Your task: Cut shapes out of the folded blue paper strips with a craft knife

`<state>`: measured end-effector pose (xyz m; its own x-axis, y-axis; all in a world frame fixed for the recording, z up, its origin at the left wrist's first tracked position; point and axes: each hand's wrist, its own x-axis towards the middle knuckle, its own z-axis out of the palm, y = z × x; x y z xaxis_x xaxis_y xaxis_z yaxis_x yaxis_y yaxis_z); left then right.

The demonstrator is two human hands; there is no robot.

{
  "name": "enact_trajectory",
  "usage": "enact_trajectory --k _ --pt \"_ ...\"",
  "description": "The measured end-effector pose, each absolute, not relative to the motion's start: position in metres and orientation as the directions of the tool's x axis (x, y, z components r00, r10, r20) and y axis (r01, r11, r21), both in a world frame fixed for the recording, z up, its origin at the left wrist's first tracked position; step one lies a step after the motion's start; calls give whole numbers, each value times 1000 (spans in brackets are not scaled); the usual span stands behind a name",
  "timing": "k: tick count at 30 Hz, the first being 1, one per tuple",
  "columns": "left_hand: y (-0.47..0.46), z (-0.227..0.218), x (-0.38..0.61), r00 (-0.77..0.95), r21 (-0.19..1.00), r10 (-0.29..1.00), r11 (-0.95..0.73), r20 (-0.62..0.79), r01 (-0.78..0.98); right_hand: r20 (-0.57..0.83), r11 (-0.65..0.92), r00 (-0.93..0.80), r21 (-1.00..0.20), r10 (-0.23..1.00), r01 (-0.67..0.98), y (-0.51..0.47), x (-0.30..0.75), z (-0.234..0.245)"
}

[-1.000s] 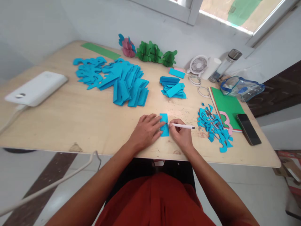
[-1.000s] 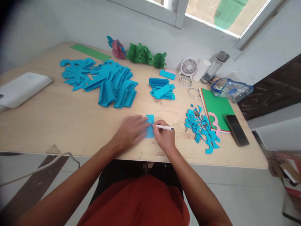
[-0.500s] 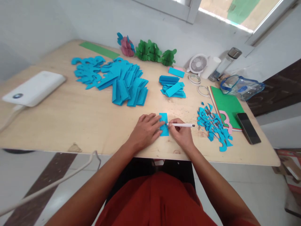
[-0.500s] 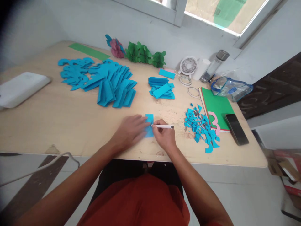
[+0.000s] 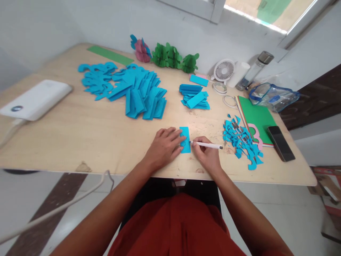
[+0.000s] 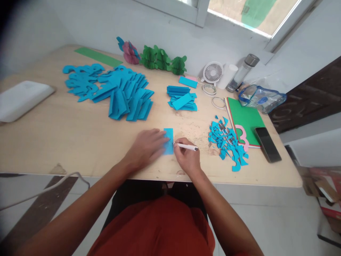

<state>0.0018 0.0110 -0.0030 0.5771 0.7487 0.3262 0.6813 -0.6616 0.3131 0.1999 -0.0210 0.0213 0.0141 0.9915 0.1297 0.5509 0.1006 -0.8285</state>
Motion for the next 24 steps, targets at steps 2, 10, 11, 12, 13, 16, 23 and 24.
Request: enact_trajectory --k 2,10,11,12,13,16,23,24 --pt "11 -3 2 575 311 749 -661 330 683 142 109 15 -820 990 561 -23 200 20" --pt "11 -4 3 571 293 745 -663 344 689 177 146 -1 -807 984 572 -31 200 20" --pt "11 -4 3 573 289 744 -664 342 689 184 150 1 -804 983 575 -32 200 21" --pt "11 -3 3 577 286 743 -666 340 689 191 154 3 -800 982 580 -33 199 21" --pt "11 -3 3 580 283 742 -667 337 689 196 156 5 -795 981 587 -33 199 22" --pt "11 -3 3 586 278 738 -671 335 687 210 163 8 -783 978 600 -34 198 22" --pt "11 -4 2 585 274 738 -671 335 690 226 172 15 -784 974 596 -36 197 19" --pt "12 -4 2 585 275 739 -670 336 689 226 172 16 -782 974 599 -36 197 19"
